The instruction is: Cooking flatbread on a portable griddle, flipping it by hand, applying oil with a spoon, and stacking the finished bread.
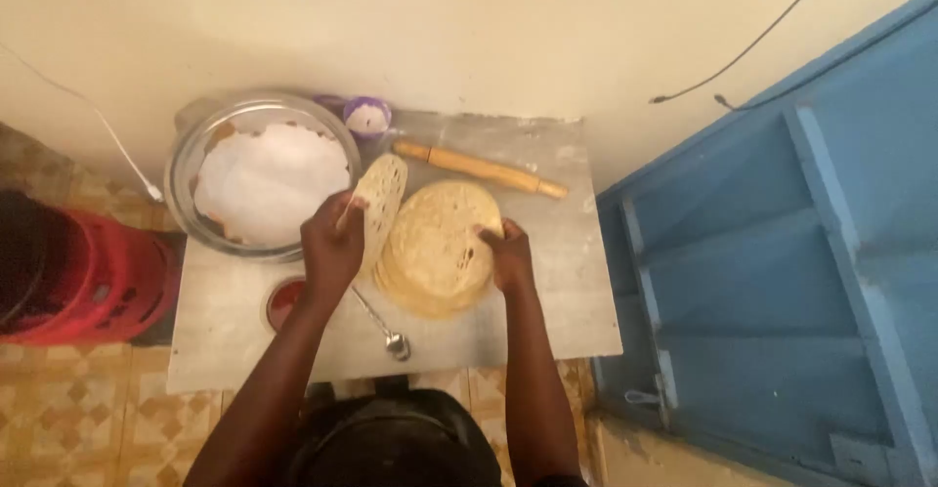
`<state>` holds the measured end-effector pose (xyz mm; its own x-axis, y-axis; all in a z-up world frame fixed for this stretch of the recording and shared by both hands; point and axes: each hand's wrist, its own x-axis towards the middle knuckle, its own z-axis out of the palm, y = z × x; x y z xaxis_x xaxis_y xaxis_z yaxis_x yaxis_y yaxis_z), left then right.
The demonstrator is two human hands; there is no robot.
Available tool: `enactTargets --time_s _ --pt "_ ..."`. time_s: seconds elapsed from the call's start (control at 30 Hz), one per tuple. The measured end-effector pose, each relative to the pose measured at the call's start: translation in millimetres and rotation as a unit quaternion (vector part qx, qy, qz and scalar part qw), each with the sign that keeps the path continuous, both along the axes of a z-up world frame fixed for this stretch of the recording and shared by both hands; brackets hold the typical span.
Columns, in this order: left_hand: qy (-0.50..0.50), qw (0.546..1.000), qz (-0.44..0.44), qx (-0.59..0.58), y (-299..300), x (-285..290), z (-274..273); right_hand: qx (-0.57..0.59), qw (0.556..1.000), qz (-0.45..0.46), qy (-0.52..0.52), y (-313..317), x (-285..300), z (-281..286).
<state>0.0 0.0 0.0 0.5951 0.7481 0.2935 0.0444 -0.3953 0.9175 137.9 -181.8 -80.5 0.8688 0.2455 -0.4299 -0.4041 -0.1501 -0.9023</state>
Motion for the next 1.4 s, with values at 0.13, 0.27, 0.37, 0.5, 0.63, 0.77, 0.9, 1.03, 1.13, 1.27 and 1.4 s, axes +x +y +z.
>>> enactTargets --time_s 0.13,0.27,0.37,0.5,0.63,0.77,0.9,1.03,1.13,1.27,1.4 --pt "-0.015 0.999 -0.003 0.050 -2.6 6.7 -10.0 0.096 0.994 -0.059 -0.006 -19.3 -1.7 34.8" --pt "-0.007 0.993 -0.064 0.096 -24.8 21.0 -14.2 0.093 0.983 -0.127 -0.096 -45.4 -13.9 109.7" --pt "0.038 0.979 -0.182 0.086 -56.0 25.5 -86.7 0.049 0.975 -0.119 -0.180 -62.5 -11.9 128.4" --pt "0.234 0.904 -0.344 0.102 -91.6 14.8 -91.1 -0.016 0.973 -0.062 -0.219 -57.2 -23.0 169.1" --pt "0.193 0.885 -0.313 -0.285 -74.0 -11.3 -64.8 -0.069 0.970 0.034 -0.232 -33.0 -64.8 207.1" --pt "-0.046 0.763 -0.297 -0.572 -39.8 -68.9 -56.9 0.039 0.915 0.253 -0.311 -11.9 -93.4 184.0" --pt "-0.136 0.775 -0.161 -0.596 -11.8 -137.2 -19.6 0.108 0.884 0.374 -0.259 50.9 -135.8 191.3" --pt "-0.007 0.864 0.028 -0.502 17.6 -217.0 -47.4 -0.080 0.879 0.466 -0.057 136.7 -194.0 207.7" --pt "-0.185 0.749 0.178 -0.611 47.9 -257.1 7.6 -0.113 0.806 0.566 -0.130 195.4 -234.4 180.9" --pt "-0.122 0.783 0.223 -0.568 114.1 -332.2 -20.1 -0.114 0.832 0.539 -0.070 282.5 -281.1 111.6" --pt "-0.019 0.794 0.217 -0.567 174.2 -395.2 -29.9 -0.060 0.848 0.522 -0.068 374.7 -320.2 105.2"
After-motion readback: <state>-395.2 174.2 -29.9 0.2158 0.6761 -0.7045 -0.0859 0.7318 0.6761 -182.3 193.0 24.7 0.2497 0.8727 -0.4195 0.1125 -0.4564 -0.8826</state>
